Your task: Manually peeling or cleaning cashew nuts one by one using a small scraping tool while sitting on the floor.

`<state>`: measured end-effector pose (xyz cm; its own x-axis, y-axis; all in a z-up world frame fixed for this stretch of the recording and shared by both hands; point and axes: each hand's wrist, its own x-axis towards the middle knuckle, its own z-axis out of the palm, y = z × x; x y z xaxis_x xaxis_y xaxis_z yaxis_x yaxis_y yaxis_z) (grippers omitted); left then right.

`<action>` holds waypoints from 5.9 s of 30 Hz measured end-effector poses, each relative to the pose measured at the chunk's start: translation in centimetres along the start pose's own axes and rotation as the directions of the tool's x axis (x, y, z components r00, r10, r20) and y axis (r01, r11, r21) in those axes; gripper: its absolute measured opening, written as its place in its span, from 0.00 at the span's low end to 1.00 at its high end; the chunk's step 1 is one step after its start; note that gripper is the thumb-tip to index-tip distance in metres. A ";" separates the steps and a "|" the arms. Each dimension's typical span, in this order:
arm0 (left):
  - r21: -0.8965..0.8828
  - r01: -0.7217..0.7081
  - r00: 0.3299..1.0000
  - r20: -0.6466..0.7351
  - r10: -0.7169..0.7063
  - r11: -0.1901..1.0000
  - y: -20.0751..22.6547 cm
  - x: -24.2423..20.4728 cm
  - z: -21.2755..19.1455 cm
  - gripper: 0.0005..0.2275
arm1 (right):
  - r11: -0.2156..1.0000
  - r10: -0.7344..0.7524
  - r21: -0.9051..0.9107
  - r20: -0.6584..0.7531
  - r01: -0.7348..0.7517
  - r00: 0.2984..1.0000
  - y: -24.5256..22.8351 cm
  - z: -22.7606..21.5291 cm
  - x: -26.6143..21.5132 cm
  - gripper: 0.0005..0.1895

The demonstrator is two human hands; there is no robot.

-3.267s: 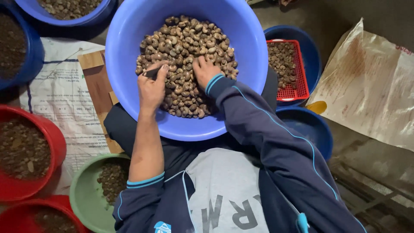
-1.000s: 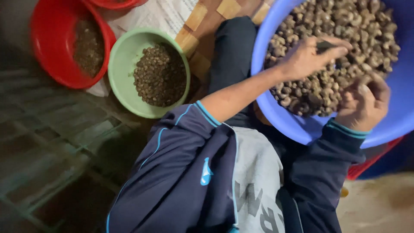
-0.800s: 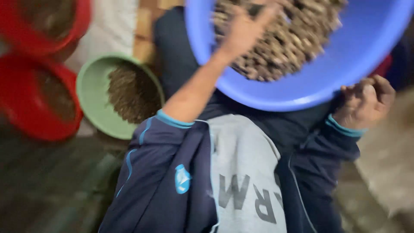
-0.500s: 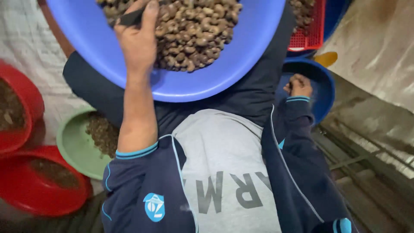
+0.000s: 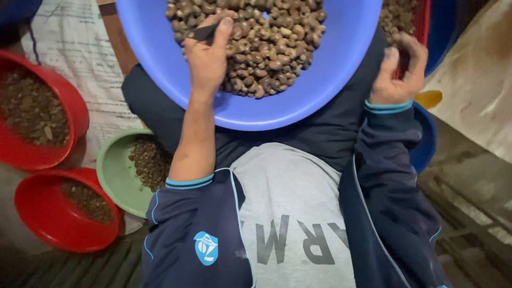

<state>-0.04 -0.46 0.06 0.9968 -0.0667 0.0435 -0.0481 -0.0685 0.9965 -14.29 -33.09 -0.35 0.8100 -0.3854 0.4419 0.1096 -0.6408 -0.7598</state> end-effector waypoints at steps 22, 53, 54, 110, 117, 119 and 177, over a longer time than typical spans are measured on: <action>0.262 -0.048 0.998 -0.036 0.060 0.964 -3.3 0.2 1.0 0.10 | 0.650 -0.094 -0.376 0.822 0.660 0.561 0.0 15.7 1.7 0.29; -0.355 0.064 0.970 0.241 0.026 0.933 0.0 -0.4 0.4 0.09 | 0.148 0.325 0.512 0.782 -0.846 0.531 -3.9 16.7 2.6 0.18; -0.339 0.089 0.972 0.236 -0.007 0.936 0.2 -0.4 0.4 0.09 | 0.148 0.315 0.506 0.790 -0.850 0.526 -4.2 16.6 2.7 0.18; 0.012 -0.133 0.990 0.046 0.132 0.991 1.8 6.9 -2.5 0.13 | 0.894 -0.410 -0.012 0.387 0.449 0.826 -3.6 18.3 8.8 0.15; 0.028 -0.020 1.000 -0.016 0.020 0.999 0.2 6.4 -2.8 0.12 | 0.809 -0.225 -0.321 0.605 0.493 0.764 2.9 28.8 4.8 0.20; 0.096 -0.040 0.999 0.000 0.040 0.995 1.1 6.7 -2.4 0.13 | 0.796 -0.247 -0.330 0.587 0.506 0.771 2.5 28.4 4.4 0.15; 0.113 0.071 0.987 0.133 -0.086 0.991 0.7 4.7 -2.0 0.09 | 0.937 -0.140 -0.327 -0.027 0.124 0.990 6.0 -13.7 10.5 0.08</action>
<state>4.76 1.12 1.13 0.9800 -0.1921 -0.0518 0.0157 -0.1849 0.9826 -12.96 -50.09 6.26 0.7710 -0.3094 0.5566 0.0147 -0.8652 -0.5013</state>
